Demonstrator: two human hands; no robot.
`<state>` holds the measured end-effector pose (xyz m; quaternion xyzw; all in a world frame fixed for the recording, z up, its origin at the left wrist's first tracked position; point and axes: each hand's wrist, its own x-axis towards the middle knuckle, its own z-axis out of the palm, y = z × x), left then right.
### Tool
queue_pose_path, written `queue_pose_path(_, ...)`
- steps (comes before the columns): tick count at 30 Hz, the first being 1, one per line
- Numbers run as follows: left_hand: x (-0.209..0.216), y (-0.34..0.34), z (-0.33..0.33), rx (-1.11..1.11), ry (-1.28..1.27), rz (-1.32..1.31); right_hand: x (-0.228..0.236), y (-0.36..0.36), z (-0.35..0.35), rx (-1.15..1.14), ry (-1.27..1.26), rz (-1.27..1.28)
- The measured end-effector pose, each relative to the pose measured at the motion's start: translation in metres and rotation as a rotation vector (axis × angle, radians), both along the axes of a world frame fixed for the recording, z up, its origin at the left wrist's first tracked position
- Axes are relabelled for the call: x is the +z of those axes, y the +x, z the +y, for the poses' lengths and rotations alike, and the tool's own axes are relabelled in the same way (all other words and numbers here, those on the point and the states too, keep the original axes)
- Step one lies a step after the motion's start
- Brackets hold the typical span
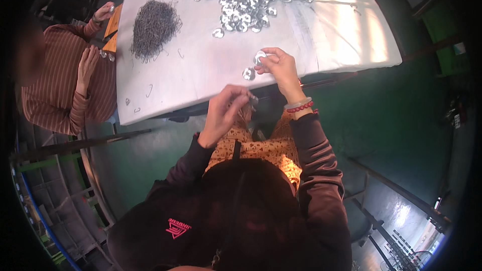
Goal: The person repeatedly picks up small metal washers and wire hooks from a table, inserts the hooks through the washers, and places the assembled units onto a hanging rack. A coworker performs a similar task across the table.
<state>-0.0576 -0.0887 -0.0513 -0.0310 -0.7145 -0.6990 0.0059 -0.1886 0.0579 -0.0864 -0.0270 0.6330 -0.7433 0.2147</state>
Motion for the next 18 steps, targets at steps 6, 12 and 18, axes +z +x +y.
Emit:
queue_pose_path(6,-0.006,-0.011,0.000,0.169,-0.018,-0.008,0.040,0.053,-0.002,-0.010,-0.049,0.114)
queue_pose_path(12,0.003,-0.010,0.001,0.101,-0.078,0.022,0.058,0.077,0.004,-0.104,-0.092,0.147)
queue_pose_path(18,-0.017,0.001,-0.004,0.135,-0.118,0.097,0.053,0.079,0.002,-0.087,-0.205,0.031)
